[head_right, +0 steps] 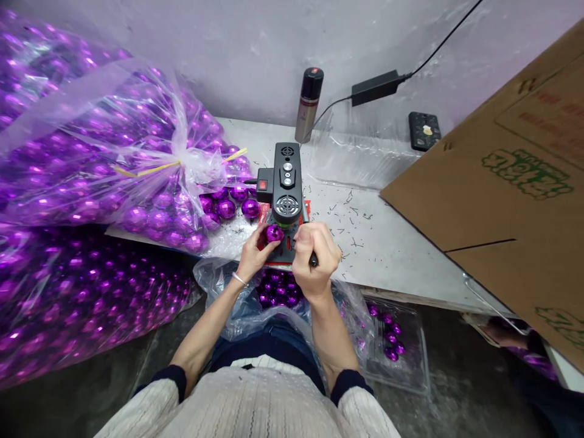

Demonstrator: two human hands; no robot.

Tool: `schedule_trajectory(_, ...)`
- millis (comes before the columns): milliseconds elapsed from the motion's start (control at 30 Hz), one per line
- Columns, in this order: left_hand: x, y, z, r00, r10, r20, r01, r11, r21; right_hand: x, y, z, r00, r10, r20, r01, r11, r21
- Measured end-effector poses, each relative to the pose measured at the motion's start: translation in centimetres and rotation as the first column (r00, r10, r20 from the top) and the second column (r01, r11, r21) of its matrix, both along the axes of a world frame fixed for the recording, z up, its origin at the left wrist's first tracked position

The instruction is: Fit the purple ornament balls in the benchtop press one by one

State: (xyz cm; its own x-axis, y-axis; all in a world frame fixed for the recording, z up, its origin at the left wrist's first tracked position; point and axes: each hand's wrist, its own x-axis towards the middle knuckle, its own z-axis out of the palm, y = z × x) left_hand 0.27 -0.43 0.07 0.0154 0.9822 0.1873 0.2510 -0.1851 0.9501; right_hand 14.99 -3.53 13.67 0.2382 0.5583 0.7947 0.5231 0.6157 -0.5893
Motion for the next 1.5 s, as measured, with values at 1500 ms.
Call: schedule_trajectory(1500,1.2,0.2,-2.7,0.968,0.003,-0.25,0.064,0.963,0.26,-0.4,0.2,-10.0,0.997,0.04,-0.07,-0.028,0.986,0.166)
